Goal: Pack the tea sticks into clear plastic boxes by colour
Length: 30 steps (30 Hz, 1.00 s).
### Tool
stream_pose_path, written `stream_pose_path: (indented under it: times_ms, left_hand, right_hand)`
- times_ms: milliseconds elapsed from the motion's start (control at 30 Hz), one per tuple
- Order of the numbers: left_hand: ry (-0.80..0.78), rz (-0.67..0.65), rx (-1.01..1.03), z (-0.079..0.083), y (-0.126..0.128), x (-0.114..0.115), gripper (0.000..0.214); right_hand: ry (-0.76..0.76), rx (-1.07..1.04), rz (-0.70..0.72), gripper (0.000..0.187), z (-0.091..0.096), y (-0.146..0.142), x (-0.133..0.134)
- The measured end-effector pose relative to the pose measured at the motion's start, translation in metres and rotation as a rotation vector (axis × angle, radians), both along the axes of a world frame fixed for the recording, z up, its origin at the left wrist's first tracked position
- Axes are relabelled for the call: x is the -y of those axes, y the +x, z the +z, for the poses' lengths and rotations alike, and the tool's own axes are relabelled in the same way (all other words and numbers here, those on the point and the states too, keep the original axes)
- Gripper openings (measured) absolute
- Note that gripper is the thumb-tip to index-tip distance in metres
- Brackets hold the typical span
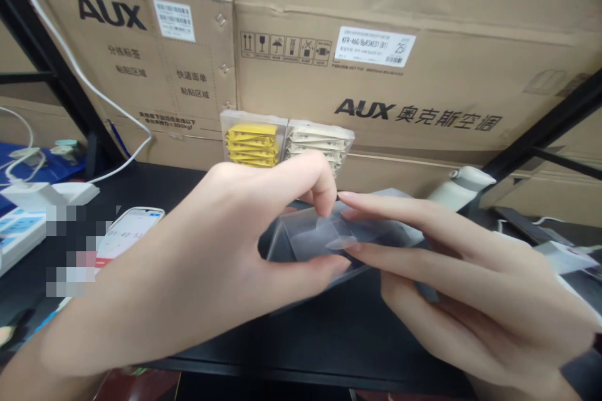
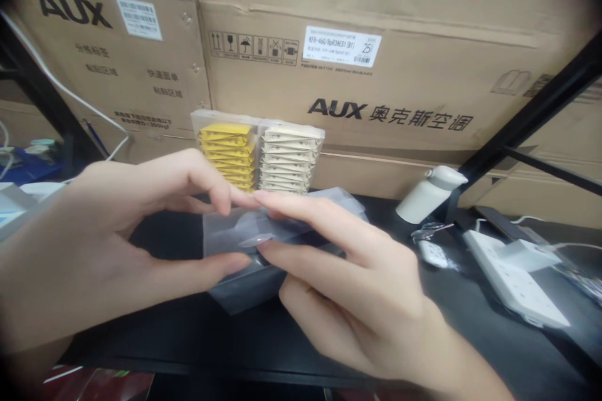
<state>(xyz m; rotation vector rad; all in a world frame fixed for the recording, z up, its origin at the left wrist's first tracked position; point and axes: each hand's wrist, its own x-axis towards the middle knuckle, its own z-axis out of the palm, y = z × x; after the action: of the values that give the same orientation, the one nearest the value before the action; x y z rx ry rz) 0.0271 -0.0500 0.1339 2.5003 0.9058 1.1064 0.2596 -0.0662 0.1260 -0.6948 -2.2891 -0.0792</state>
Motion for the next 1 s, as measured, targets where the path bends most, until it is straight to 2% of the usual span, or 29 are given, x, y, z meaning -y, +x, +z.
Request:
stream_pose_path:
  times_ms: [100, 167, 233, 300, 400, 533, 633, 700, 833, 1000]
  left_hand:
    - [0.074, 0.057, -0.088, 0.0, -0.003, 0.0, 0.021]
    - [0.059, 0.028, -0.114, 0.0, -0.006, 0.0, 0.026]
    - [0.04, 0.01, -0.137, 0.0, -0.009, -0.001, 0.029]
    - [0.035, -0.016, -0.171, -0.001, -0.012, -0.002, 0.032]
    - [0.044, -0.094, -0.25, -0.002, -0.014, -0.007, 0.041]
    - [0.059, -0.186, -0.288, -0.003, -0.015, -0.012, 0.051]
    - [0.063, -0.191, -0.291, -0.004, -0.014, -0.012, 0.055]
    - [0.067, -0.196, -0.288, -0.005, -0.014, -0.01, 0.056]
    - [0.056, -0.225, -0.238, -0.007, -0.015, -0.009, 0.054]
    - [0.013, -0.24, -0.227, -0.005, -0.017, -0.013, 0.055]
  right_hand:
    - [0.042, -0.074, -0.043, 0.024, 0.0, 0.003, -0.007]
    - [0.039, -0.114, -0.15, 0.017, 0.0, 0.009, -0.015]
    - [-0.062, -0.125, -0.267, 0.016, 0.001, 0.016, -0.024]
    - [-0.226, -0.137, -0.292, 0.022, 0.003, 0.024, -0.033]
    - [-0.467, -0.251, -0.183, 0.03, 0.006, 0.03, -0.044]
    - [-0.741, -0.415, 0.035, 0.04, 0.003, 0.032, -0.059]
    - [-0.907, -0.49, 0.186, 0.042, -0.002, 0.032, -0.069]
    - [-0.978, -0.524, 0.237, 0.039, -0.005, 0.03, -0.073]
    - [-1.036, -0.513, 0.268, 0.03, -0.007, 0.025, -0.073]
    - [-0.872, -0.527, 0.215, 0.036, -0.008, 0.023, -0.062]
